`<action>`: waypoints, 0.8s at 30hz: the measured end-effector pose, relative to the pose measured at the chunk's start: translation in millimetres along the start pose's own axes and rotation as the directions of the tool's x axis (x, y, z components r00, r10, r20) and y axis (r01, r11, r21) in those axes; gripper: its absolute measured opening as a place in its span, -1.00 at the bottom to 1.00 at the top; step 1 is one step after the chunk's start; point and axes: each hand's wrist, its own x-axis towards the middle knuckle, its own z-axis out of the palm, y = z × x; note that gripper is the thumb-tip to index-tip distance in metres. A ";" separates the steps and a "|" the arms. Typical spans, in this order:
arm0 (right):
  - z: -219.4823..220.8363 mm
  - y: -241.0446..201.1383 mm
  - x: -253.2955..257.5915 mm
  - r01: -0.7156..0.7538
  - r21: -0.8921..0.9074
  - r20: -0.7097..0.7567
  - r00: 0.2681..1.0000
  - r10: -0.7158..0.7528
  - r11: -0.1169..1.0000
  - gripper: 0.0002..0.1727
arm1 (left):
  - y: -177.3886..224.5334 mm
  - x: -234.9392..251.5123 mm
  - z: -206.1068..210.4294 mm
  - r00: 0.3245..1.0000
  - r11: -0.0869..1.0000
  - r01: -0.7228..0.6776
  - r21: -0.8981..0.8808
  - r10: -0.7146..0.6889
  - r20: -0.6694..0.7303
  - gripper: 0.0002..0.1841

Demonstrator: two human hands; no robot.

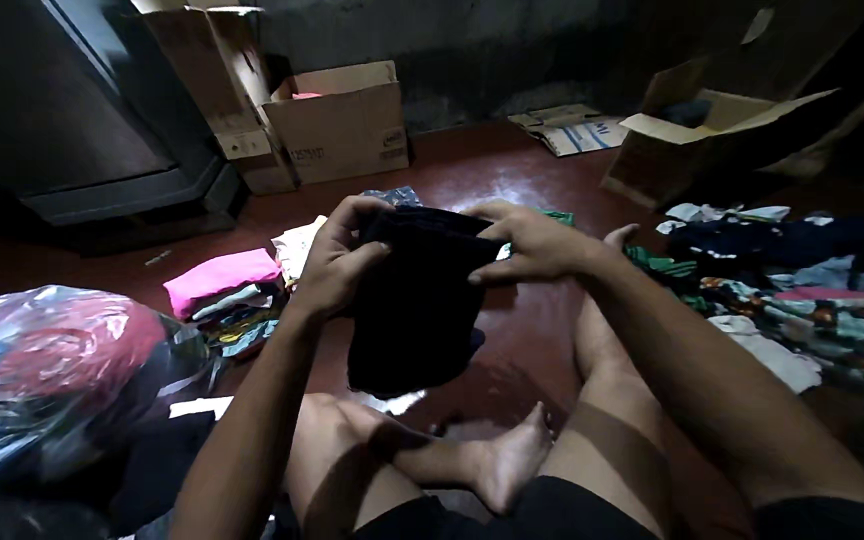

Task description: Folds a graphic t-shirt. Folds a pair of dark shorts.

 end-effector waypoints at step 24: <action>57.2 26.8 -11.4 -0.111 0.068 -0.487 0.864 0.130 0.991 -0.77 | -52.3 -44.2 23.9 0.994 0.772 0.020 0.635 0.053 -0.096 -0.56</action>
